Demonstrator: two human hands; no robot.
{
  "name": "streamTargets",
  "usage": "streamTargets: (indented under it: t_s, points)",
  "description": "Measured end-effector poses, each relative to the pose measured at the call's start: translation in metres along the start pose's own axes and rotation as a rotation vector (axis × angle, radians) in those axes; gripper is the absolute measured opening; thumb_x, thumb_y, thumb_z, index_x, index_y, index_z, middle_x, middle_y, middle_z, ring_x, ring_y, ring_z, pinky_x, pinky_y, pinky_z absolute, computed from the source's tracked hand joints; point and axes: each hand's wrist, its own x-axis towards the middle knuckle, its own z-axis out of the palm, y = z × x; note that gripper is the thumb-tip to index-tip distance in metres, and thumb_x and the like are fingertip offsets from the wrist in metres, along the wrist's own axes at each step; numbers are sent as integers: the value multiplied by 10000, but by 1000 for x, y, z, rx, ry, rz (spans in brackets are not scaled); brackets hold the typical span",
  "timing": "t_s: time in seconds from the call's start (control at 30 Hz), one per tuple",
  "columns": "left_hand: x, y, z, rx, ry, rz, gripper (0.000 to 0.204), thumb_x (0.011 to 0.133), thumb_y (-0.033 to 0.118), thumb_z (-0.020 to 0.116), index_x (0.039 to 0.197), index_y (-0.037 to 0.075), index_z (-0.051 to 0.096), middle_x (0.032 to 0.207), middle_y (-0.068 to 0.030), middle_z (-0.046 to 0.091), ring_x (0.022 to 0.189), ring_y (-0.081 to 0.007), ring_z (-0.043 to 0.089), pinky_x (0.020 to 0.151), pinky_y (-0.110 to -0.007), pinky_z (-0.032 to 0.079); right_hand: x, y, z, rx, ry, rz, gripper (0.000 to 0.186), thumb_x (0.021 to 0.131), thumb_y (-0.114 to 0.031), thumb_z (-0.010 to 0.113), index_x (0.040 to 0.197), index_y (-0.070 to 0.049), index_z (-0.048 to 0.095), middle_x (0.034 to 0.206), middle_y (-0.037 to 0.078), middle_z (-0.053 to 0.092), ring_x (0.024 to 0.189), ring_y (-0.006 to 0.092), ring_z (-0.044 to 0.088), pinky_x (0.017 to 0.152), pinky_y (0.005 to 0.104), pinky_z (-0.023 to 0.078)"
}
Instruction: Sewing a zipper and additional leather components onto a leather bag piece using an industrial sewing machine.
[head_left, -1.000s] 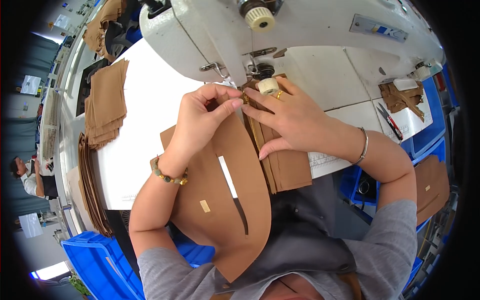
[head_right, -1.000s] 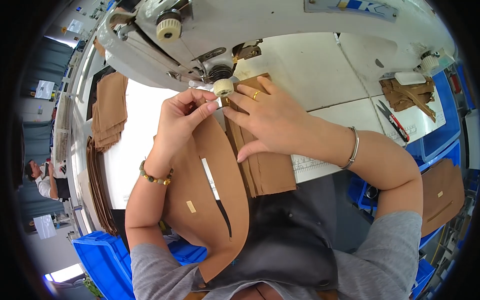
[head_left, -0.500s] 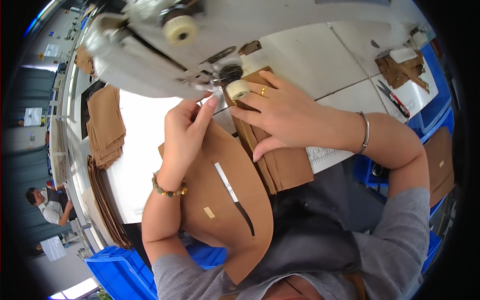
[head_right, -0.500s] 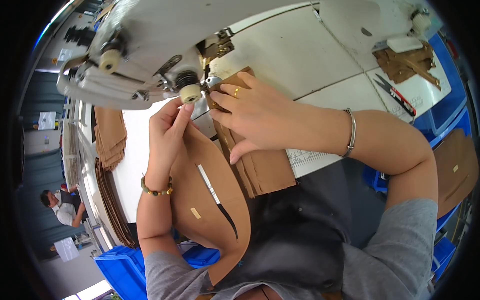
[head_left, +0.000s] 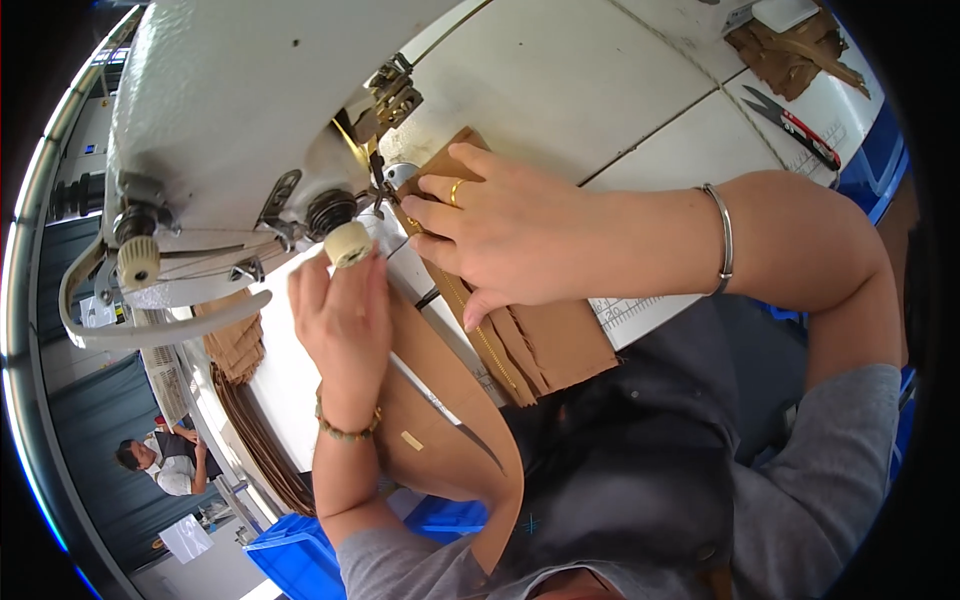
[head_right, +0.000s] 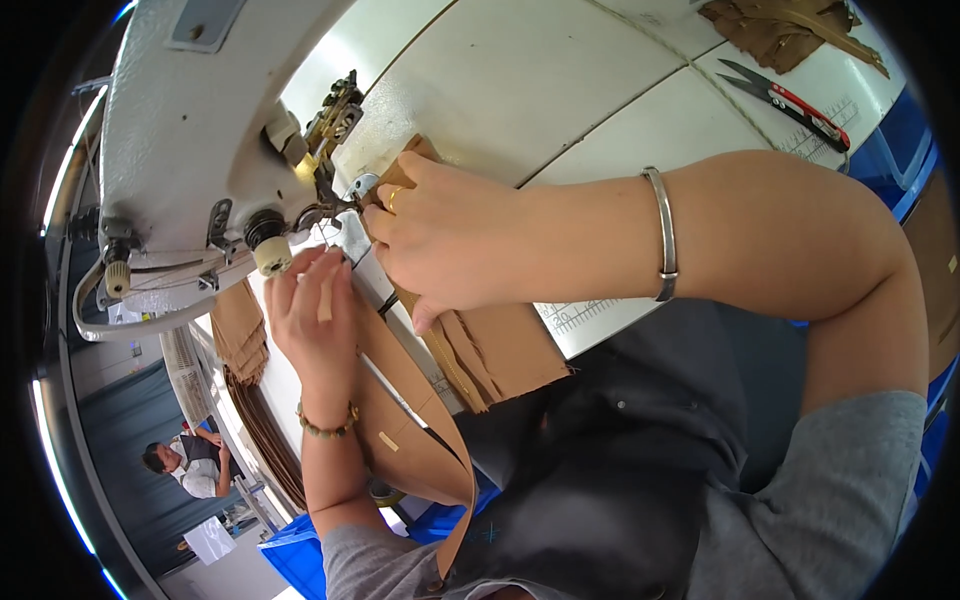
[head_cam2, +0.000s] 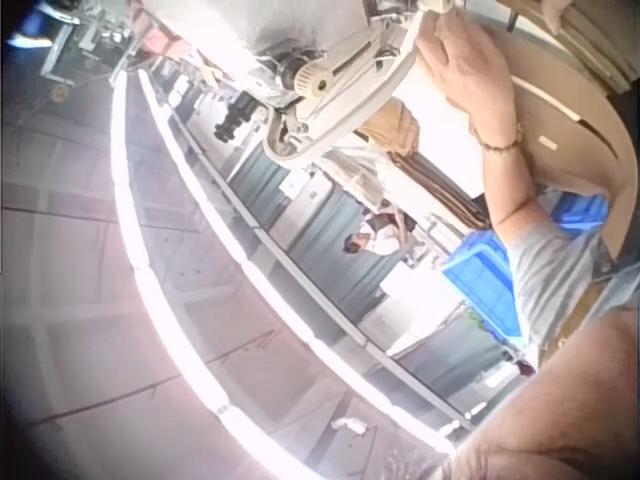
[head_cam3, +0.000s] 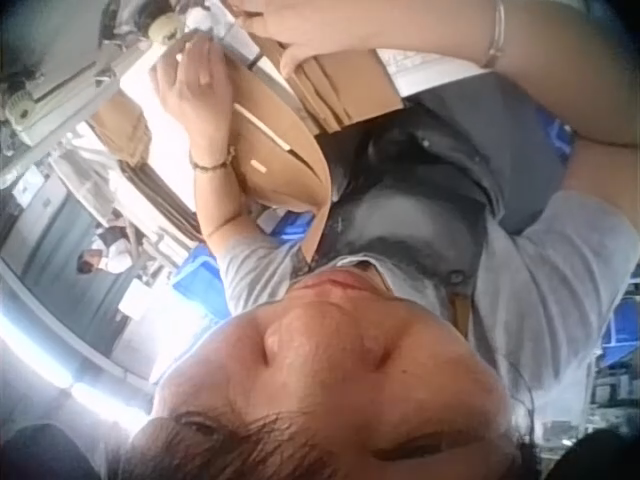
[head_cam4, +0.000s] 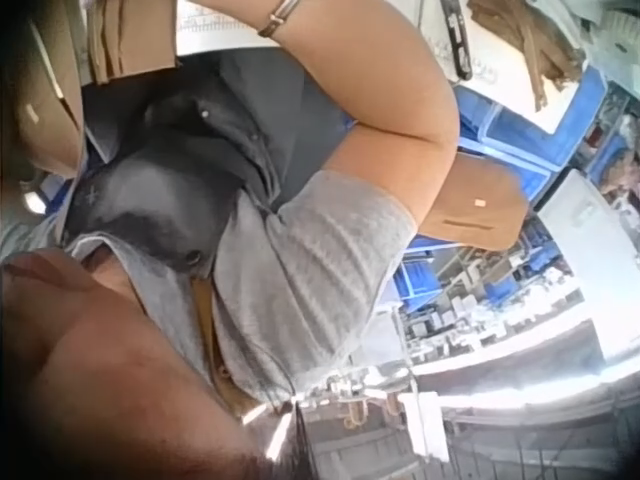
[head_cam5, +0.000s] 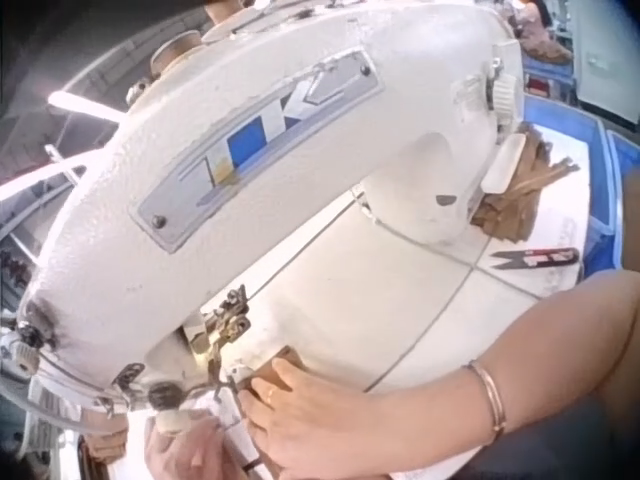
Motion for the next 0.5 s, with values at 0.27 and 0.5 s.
streamTargets:
  t_s: [0.27,0.5]
  points:
    - [-4,25,5,-261,-189,104,577,891,139,799,1398,-53,602,1340,-191,688,1159,-360,658,1005,-439,510,0,2,0,13,8,-2,711,742,-563,818,1173,0,757,1364,172,672,1308,307,577,1157,475,383]
    - [-9,26,1,-272,-241,39,788,844,418,827,1420,-64,587,1339,-198,685,1178,-379,643,1018,-456,507,5,14,-2,154,18,19,569,790,-499,811,1135,-49,761,1260,129,708,1206,280,631,1105,443,432]
